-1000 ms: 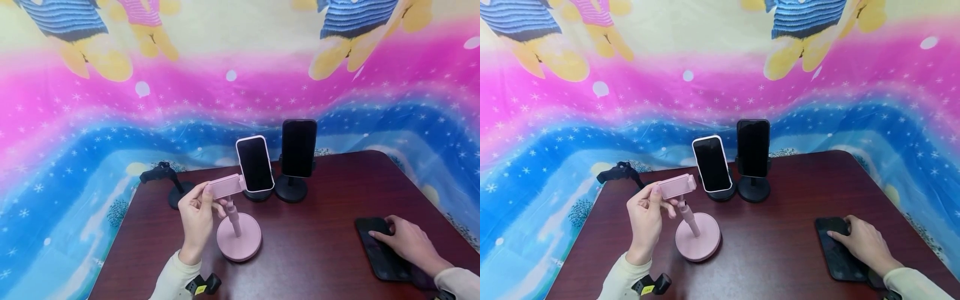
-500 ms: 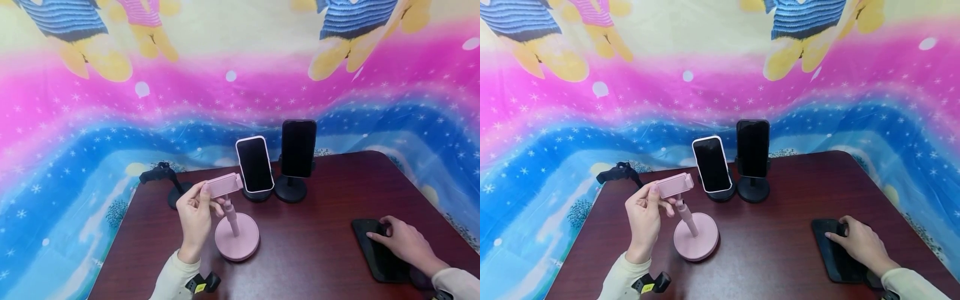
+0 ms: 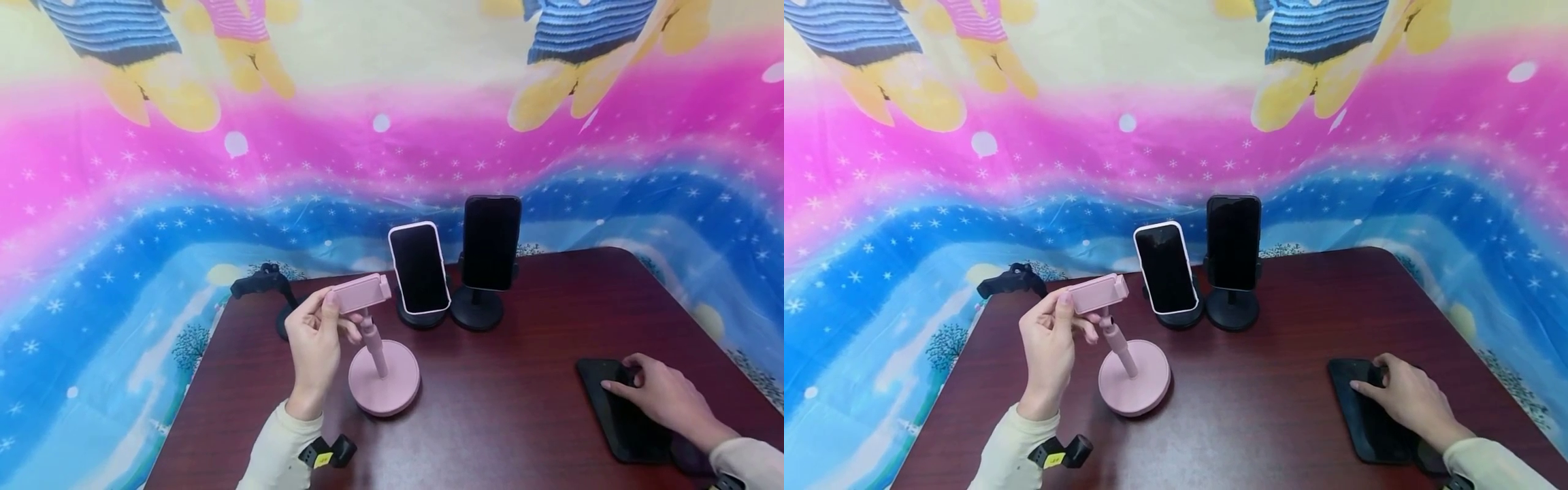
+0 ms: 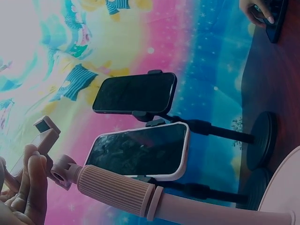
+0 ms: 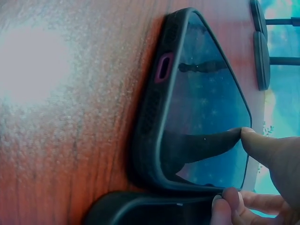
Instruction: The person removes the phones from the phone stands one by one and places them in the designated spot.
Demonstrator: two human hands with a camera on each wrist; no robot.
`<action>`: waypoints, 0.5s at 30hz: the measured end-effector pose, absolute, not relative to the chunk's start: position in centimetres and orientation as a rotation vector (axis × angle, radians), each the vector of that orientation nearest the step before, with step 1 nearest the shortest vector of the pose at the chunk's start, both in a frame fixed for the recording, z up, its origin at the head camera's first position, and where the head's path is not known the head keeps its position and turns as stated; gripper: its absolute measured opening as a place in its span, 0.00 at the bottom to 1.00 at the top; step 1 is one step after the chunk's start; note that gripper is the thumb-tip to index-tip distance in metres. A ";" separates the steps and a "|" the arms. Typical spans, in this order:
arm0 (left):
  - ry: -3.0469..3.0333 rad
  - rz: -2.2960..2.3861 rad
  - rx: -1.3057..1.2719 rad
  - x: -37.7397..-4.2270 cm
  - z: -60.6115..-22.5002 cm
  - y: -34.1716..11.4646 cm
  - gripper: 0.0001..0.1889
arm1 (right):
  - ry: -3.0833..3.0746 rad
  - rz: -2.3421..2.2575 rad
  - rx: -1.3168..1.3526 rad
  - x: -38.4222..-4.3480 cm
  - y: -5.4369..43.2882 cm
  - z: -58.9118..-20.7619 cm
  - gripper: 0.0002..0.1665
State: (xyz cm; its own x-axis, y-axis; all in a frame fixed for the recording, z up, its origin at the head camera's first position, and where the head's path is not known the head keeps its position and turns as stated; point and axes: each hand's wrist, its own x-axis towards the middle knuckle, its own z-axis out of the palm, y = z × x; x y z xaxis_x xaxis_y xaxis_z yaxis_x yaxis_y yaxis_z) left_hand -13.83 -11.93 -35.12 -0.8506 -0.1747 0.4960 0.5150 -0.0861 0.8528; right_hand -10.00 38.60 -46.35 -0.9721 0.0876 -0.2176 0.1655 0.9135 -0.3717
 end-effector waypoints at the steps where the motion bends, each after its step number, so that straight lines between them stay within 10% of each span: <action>1: -1.736 -1.986 -0.367 -13.9 -35.1 -12.0 0.15 | 2.880 -0.582 0.189 -10.0 38.6 -46.3 0.51; 15: -1.745 -1.988 -0.377 -15.5 -34.4 -13.1 0.18 | 2.858 -0.552 0.149 -10.4 38.9 -46.1 0.50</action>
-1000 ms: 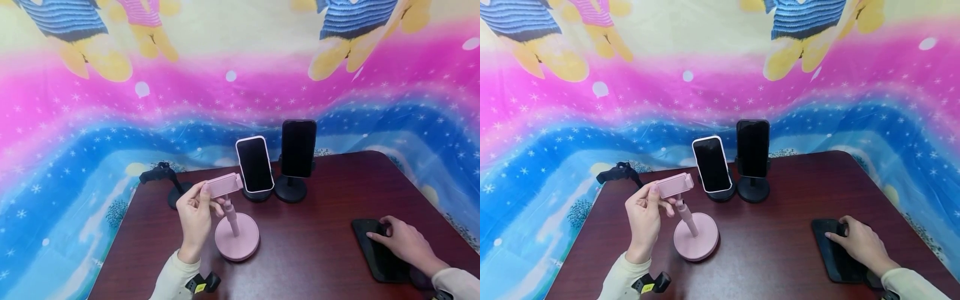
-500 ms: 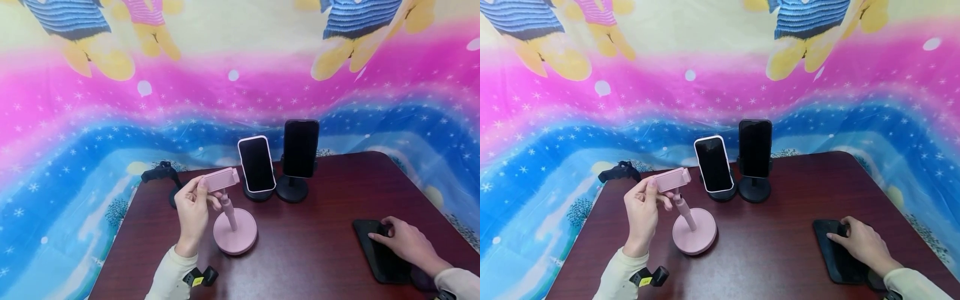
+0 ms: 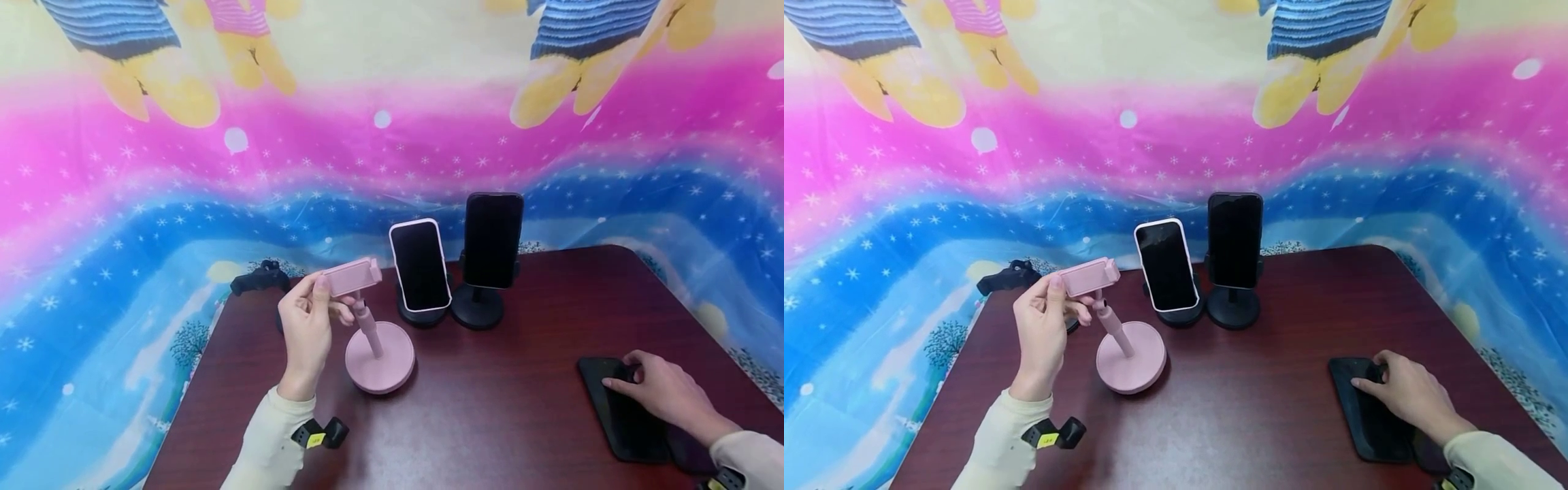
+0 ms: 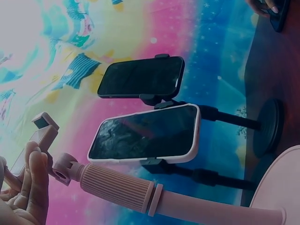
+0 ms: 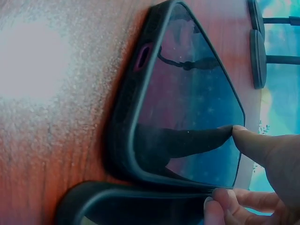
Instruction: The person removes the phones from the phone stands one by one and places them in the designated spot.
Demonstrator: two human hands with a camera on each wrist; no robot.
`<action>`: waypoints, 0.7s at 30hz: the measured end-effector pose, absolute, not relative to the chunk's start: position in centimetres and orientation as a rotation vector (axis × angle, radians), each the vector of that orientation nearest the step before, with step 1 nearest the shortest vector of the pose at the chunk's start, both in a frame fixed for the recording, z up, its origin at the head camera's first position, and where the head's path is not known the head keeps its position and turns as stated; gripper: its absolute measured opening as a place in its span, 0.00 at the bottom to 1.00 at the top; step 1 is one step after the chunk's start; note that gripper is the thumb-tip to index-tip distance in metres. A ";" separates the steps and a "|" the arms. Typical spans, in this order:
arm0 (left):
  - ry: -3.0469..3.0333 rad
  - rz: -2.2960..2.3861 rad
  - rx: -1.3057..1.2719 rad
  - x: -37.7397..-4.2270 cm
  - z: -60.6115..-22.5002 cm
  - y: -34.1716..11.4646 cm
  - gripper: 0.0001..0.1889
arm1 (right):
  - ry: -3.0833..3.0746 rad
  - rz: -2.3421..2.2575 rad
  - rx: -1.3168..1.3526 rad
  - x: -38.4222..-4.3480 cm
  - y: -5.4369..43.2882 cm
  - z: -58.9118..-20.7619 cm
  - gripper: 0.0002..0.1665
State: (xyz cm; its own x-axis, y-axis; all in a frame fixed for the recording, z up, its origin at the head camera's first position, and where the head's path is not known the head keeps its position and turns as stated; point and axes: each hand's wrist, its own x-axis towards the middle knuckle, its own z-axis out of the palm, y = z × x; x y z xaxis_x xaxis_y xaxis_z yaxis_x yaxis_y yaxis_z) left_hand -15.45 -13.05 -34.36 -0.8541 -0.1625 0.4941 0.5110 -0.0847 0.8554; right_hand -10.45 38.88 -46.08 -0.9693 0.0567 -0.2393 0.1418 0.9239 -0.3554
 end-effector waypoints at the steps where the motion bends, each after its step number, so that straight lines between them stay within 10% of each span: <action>1: -1.746 -1.992 -0.372 -15.6 -34.3 -13.1 0.18 | 2.857 -0.548 0.147 -10.5 38.9 -46.0 0.50; 21: -1.802 -2.039 -0.339 -18.6 -33.3 -14.6 0.18 | 2.952 -0.583 0.092 -12.1 37.2 -43.2 0.41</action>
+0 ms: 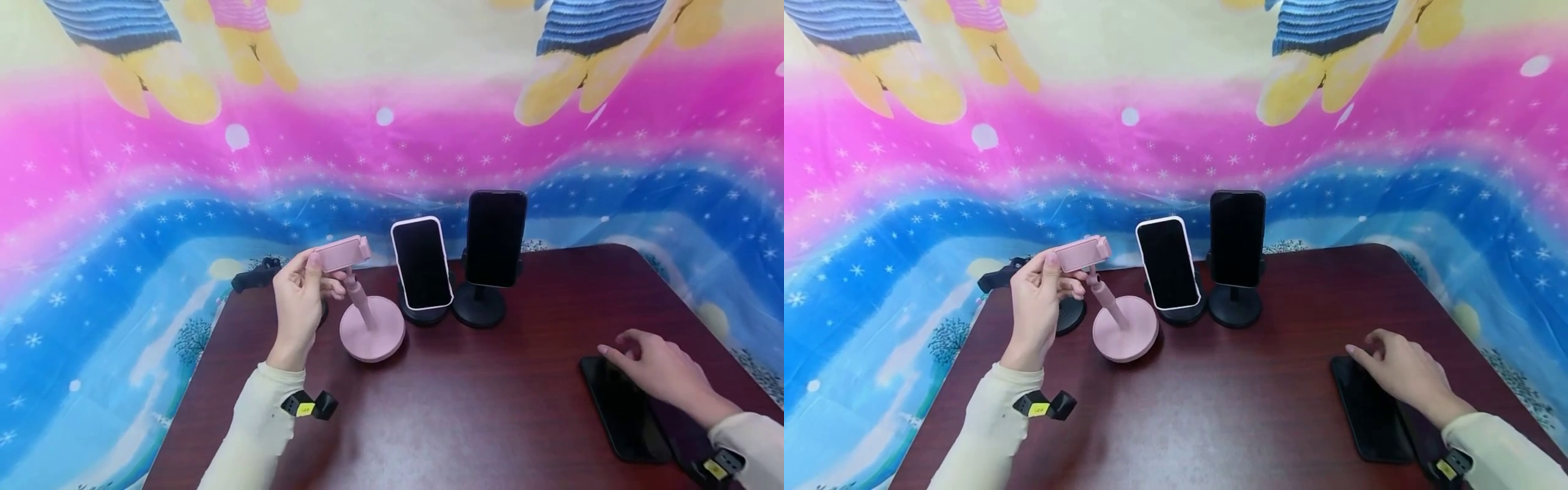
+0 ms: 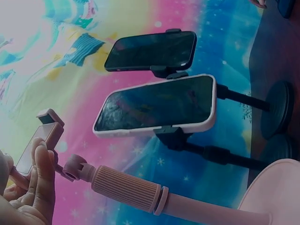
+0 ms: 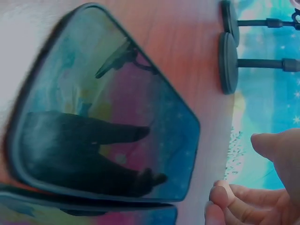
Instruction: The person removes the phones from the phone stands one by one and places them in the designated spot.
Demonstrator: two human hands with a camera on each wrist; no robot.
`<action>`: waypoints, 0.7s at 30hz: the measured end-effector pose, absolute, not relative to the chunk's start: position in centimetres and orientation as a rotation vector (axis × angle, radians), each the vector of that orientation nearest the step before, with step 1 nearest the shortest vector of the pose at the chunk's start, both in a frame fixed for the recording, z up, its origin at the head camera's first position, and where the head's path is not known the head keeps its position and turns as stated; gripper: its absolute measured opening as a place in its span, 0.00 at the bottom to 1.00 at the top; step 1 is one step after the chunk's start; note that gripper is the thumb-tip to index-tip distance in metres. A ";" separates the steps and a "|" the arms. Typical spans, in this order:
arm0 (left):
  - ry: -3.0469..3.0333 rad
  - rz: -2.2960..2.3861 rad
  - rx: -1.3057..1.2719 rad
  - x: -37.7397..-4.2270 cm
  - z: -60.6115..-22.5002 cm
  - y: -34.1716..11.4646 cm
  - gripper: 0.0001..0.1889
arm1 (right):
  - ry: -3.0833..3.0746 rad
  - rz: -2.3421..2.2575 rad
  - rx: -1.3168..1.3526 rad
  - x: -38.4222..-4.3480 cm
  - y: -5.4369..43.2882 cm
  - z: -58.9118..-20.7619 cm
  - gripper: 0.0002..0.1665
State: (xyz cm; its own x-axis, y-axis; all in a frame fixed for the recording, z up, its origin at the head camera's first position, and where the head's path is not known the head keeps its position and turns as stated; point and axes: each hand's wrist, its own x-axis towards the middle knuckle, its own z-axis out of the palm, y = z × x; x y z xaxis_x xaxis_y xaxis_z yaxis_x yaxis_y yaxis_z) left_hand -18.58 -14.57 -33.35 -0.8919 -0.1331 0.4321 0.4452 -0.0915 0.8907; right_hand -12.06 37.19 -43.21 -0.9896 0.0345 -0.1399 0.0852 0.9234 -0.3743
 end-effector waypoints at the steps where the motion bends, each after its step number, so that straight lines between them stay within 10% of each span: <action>1: -1.806 -2.040 -0.337 -18.8 -33.3 -14.6 0.18 | 2.952 -0.581 0.089 -12.2 37.1 -43.0 0.42; 21: -1.951 -2.006 -0.301 -22.3 -33.0 -15.6 0.21 | 2.964 -0.582 0.018 -13.1 34.7 -41.2 0.43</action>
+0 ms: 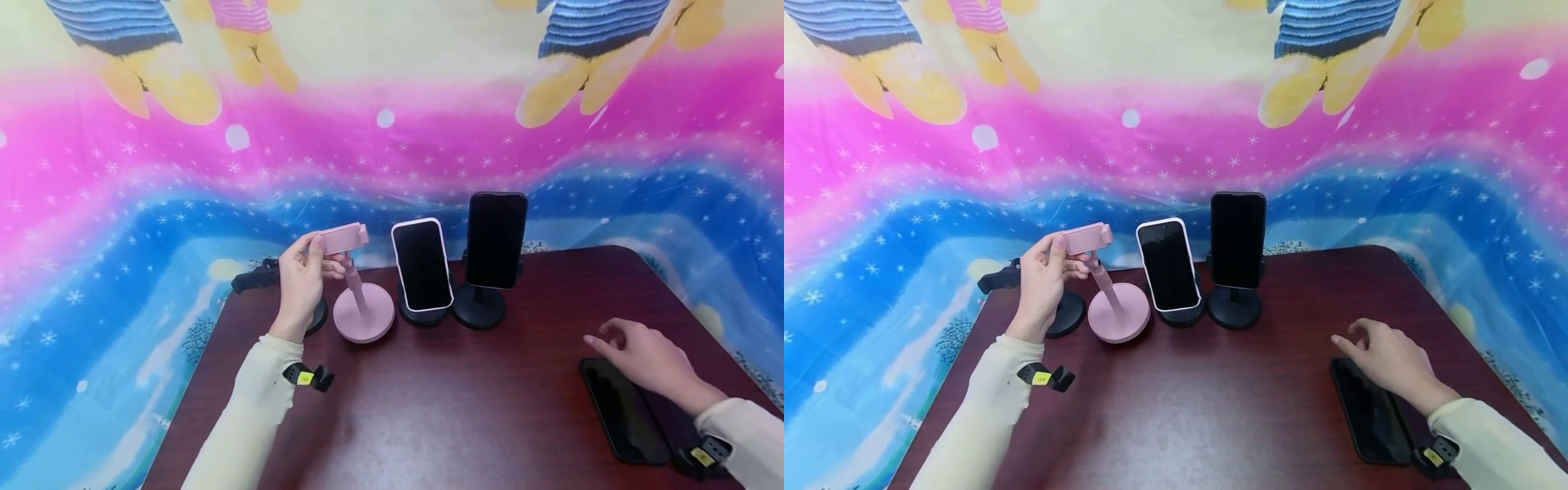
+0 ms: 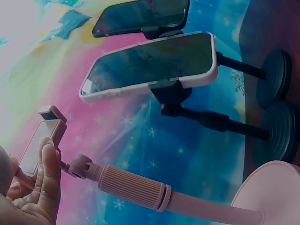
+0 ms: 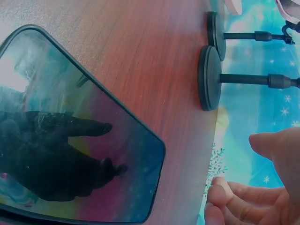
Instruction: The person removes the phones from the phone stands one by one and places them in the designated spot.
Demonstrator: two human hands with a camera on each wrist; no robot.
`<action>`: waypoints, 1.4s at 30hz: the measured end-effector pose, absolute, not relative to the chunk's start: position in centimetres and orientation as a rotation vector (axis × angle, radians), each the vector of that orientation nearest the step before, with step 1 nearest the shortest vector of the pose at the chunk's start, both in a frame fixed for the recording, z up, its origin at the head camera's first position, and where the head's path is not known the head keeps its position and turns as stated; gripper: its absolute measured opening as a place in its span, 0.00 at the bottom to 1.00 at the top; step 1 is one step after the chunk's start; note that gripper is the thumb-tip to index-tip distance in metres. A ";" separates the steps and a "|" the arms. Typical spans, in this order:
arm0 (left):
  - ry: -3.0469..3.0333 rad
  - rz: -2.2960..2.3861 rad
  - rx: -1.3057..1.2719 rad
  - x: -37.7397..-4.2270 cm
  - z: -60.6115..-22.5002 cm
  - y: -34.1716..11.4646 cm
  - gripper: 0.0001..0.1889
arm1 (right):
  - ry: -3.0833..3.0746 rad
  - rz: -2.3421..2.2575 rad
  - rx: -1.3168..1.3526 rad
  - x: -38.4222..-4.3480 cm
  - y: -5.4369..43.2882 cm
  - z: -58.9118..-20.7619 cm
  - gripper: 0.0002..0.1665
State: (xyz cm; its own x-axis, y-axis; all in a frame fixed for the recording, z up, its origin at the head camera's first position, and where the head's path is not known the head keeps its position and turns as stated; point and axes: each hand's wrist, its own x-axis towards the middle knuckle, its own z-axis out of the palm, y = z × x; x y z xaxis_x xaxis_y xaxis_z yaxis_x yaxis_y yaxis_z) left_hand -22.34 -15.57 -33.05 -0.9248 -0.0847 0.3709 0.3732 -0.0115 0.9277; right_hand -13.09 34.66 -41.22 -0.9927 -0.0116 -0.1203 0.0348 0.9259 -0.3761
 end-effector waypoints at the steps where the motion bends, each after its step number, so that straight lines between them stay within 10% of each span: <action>1: -1.957 -2.006 -0.297 -22.5 -33.1 -15.6 0.21 | 2.963 -0.582 0.017 -13.1 34.6 -41.2 0.43; 42: -2.107 -1.990 -0.024 -25.9 -33.9 -16.1 0.24 | 2.938 -0.585 0.021 -12.6 35.7 -41.6 0.41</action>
